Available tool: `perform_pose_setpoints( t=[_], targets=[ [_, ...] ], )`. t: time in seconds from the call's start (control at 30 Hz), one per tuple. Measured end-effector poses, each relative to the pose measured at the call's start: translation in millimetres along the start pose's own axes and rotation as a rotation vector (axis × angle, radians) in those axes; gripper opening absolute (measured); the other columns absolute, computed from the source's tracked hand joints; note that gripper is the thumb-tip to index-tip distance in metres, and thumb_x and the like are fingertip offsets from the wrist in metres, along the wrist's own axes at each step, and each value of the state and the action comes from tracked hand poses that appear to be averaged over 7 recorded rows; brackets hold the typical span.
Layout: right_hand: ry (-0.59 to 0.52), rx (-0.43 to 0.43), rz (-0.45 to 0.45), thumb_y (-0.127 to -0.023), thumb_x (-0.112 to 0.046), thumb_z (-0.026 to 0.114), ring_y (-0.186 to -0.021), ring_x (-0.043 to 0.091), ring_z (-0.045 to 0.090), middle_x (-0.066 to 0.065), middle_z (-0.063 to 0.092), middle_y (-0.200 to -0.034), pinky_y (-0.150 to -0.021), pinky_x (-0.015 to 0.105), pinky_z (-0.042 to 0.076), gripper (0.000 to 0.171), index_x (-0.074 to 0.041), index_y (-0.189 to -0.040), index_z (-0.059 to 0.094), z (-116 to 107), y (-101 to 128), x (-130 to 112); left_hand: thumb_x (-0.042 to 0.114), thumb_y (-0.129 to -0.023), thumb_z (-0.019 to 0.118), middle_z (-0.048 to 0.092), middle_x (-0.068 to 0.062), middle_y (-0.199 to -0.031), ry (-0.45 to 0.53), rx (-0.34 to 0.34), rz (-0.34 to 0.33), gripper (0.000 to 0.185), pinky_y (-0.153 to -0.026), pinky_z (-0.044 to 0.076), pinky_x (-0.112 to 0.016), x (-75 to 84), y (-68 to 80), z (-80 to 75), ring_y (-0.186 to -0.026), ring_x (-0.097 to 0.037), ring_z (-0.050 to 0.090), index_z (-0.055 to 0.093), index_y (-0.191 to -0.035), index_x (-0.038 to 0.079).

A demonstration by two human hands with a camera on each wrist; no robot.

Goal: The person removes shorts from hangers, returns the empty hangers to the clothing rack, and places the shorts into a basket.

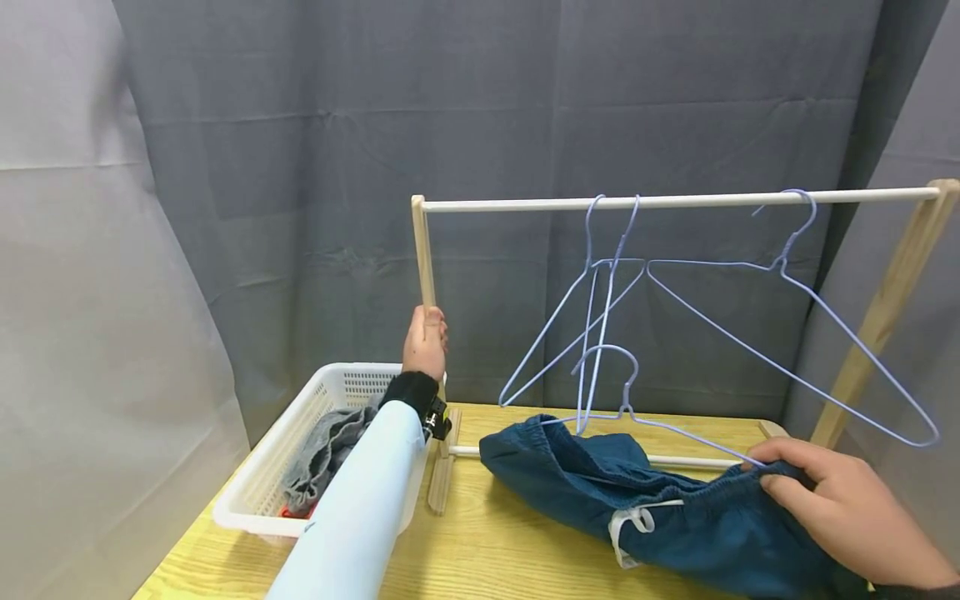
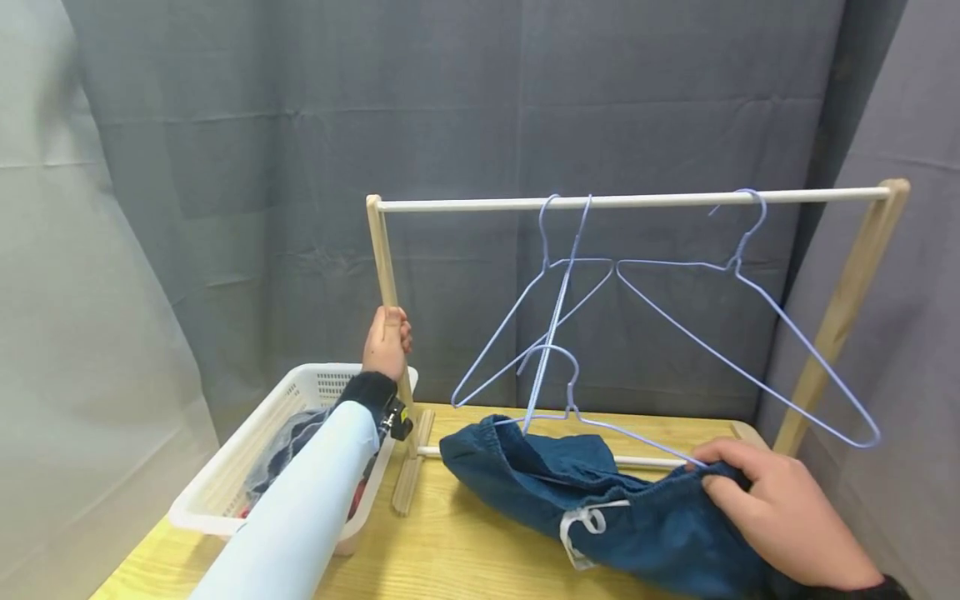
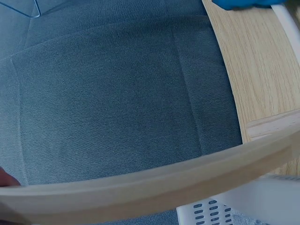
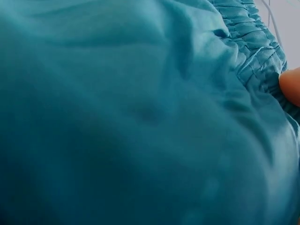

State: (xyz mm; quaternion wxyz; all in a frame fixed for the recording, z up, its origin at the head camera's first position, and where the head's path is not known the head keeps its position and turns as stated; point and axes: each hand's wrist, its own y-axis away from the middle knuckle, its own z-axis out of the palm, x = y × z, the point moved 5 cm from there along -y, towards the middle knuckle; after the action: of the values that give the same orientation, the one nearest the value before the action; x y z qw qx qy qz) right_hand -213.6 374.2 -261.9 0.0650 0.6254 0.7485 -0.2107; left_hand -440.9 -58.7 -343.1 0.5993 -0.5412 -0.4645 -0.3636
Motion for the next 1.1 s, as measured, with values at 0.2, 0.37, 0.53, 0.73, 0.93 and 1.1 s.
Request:
perform_pose_setpoints(
  t=[0.2, 0.37, 0.53, 0.73, 0.93, 1.1],
  targets=[
    [-0.077, -0.045, -0.028, -0.093, -0.005, 0.066, -0.084, 0.0, 0.055, -0.013, 0.066, -0.097, -0.067, 0.026, 0.047, 0.026, -0.028, -0.103, 0.072, 18, -6, -7, 0.036, -0.111, 0.032, 0.044, -0.001, -0.081, -0.025, -0.006, 0.003, 0.035, -0.064, 0.043, -0.028, 1.5, -0.6, -0.2, -0.067, -0.015, 0.046, 0.048, -0.106, 0.006],
    [-0.129, -0.086, -0.021, -0.096, -0.006, 0.063, -0.09, 0.002, 0.054, -0.012, 0.067, -0.099, -0.07, 0.026, 0.047, 0.026, -0.029, -0.102, 0.071, 27, -10, -10, 0.034, -0.111, 0.032, 0.044, -0.001, -0.081, -0.024, -0.021, 0.003, 0.033, -0.064, 0.043, -0.027, 2.5, -1.2, 2.0, -0.067, -0.014, 0.046, 0.048, -0.107, 0.006],
    [-0.146, -0.07, -0.049, -0.096, -0.004, 0.062, -0.091, 0.003, 0.056, -0.013, 0.068, -0.098, -0.073, 0.022, 0.047, 0.029, -0.031, -0.101, 0.071, 26, -13, -17, 0.036, -0.111, 0.032, 0.044, -0.001, -0.08, -0.011, -0.034, 0.007, 0.033, -0.063, 0.042, -0.027, 3.7, -1.5, 5.4, -0.066, -0.014, 0.046, 0.047, -0.105, 0.007],
    [-0.23, -0.061, -0.088, -0.092, 0.005, 0.062, -0.088, 0.006, 0.057, -0.01, 0.067, -0.096, -0.073, 0.019, 0.045, 0.032, -0.025, -0.099, 0.071, 32, -11, -19, 0.037, -0.111, 0.031, 0.044, -0.002, -0.081, -0.029, -0.064, 0.004, 0.035, -0.065, 0.042, -0.029, 6.3, 0.4, 4.6, -0.068, -0.015, 0.047, 0.047, -0.108, 0.007],
    [-0.209, -0.082, -0.071, -0.092, 0.003, 0.062, -0.088, 0.005, 0.057, -0.011, 0.067, -0.097, -0.073, 0.021, 0.047, 0.032, -0.026, -0.099, 0.071, 36, -8, -20, 0.036, -0.111, 0.031, 0.049, -0.006, -0.08, -0.099, -0.097, 0.008, 0.035, -0.068, 0.046, -0.03, 8.2, -0.2, -4.3, -0.07, -0.024, 0.056, 0.049, -0.109, 0.006],
    [-0.172, -0.089, -0.053, -0.093, 0.001, 0.061, -0.088, 0.004, 0.057, -0.011, 0.067, -0.099, -0.073, 0.024, 0.049, 0.031, -0.027, -0.101, 0.071, 35, -10, -22, 0.039, -0.111, 0.029, 0.06, -0.013, -0.085, -0.156, -0.135, 0.017, 0.04, -0.078, 0.051, -0.036, 10.8, -2.4, -10.4, -0.078, -0.029, 0.065, 0.05, -0.113, 0.005]
  ],
)
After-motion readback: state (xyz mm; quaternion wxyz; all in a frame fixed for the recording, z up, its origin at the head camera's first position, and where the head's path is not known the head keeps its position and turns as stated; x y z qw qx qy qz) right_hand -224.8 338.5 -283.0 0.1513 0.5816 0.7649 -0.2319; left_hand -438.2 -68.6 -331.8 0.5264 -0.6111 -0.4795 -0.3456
